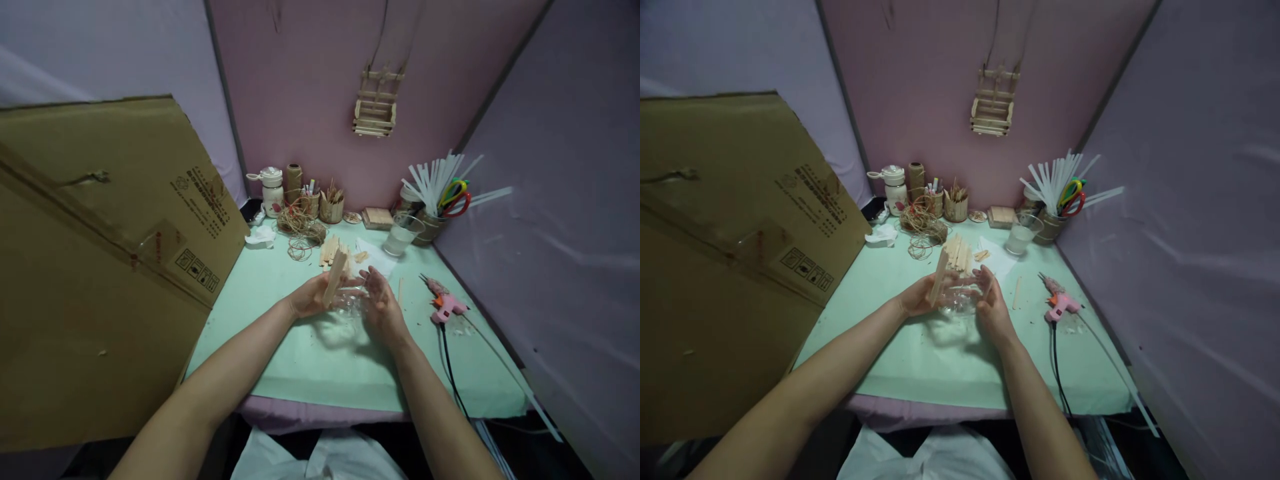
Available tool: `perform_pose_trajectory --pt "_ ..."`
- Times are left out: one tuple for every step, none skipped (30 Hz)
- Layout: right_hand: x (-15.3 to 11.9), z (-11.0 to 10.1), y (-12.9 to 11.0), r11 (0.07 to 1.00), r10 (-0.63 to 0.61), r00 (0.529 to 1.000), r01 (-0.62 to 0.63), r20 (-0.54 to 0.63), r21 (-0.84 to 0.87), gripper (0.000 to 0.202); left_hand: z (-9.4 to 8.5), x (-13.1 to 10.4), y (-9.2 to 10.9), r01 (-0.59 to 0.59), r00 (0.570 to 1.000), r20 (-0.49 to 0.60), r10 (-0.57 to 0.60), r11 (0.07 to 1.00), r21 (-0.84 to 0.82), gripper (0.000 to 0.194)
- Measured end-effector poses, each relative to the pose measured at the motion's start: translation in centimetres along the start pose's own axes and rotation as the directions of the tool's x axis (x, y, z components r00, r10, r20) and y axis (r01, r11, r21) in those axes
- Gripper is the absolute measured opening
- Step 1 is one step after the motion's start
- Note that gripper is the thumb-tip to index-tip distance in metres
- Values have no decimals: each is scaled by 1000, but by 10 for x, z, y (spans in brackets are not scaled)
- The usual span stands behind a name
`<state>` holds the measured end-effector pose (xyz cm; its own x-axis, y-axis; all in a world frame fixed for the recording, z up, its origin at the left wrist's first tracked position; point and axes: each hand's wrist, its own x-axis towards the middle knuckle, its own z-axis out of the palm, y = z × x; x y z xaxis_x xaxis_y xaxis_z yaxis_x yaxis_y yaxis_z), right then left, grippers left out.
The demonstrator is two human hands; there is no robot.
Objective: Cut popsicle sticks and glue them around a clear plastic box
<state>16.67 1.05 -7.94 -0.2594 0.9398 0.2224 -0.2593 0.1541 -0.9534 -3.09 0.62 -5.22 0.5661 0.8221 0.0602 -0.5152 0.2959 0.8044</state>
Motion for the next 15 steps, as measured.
perform_pose_trajectory --pt "-1 2 -2 1000 10 999 -10 35 -5 98 -1 0 -1 15 999 30 -15 1000 -8 57" --pt "-2 4 -4 1000 18 997 -18 73 -8 102 -3 -1 -2 28 998 51 -27 999 -18 59" --pt "-3 5 -5 1000 24 993 -23 112 -7 104 -5 -1 -4 38 997 63 -36 999 -30 63" --pt "-3 7 -7 1000 26 989 -27 144 3 105 -7 0 -6 48 997 70 -45 998 -41 66" --pt "-4 8 -8 999 22 986 -26 162 19 103 -9 1 -8 55 996 68 -51 997 -49 68" --pt "-4 9 -9 999 16 986 -22 165 35 100 -10 2 -11 54 998 48 -52 997 -54 69" --pt "-4 9 -9 999 2 989 -9 145 44 95 -11 3 -13 46 999 6 -45 998 -53 68" --pt "-4 9 -9 999 -18 994 14 105 39 90 -12 5 -15 30 998 -55 -32 999 -44 65" --pt "-3 8 -9 999 -43 998 42 53 17 87 -12 7 -16 6 991 -130 -10 1000 -28 63" --pt "-3 7 -9 997 -73 997 73 0 -17 84 -12 9 -17 -24 977 -210 22 1000 -9 62" --pt "-2 6 -9 993 -106 993 103 -47 -58 82 -12 11 -18 -58 956 -289 59 998 13 61" --pt "-2 5 -8 986 -141 986 132 -85 -99 81 -12 13 -18 -92 929 -356 98 995 35 62" --pt "-1 5 -7 978 -172 979 157 -110 -135 81 -11 14 -18 -126 904 -405 138 990 56 64" --pt "-1 4 -6 970 -197 973 175 -124 -167 81 -10 15 -17 -162 882 -436 178 984 73 66" --pt "-1 4 -5 963 -217 967 189 -134 -194 82 -9 16 -17 -196 868 -447 215 976 89 69"
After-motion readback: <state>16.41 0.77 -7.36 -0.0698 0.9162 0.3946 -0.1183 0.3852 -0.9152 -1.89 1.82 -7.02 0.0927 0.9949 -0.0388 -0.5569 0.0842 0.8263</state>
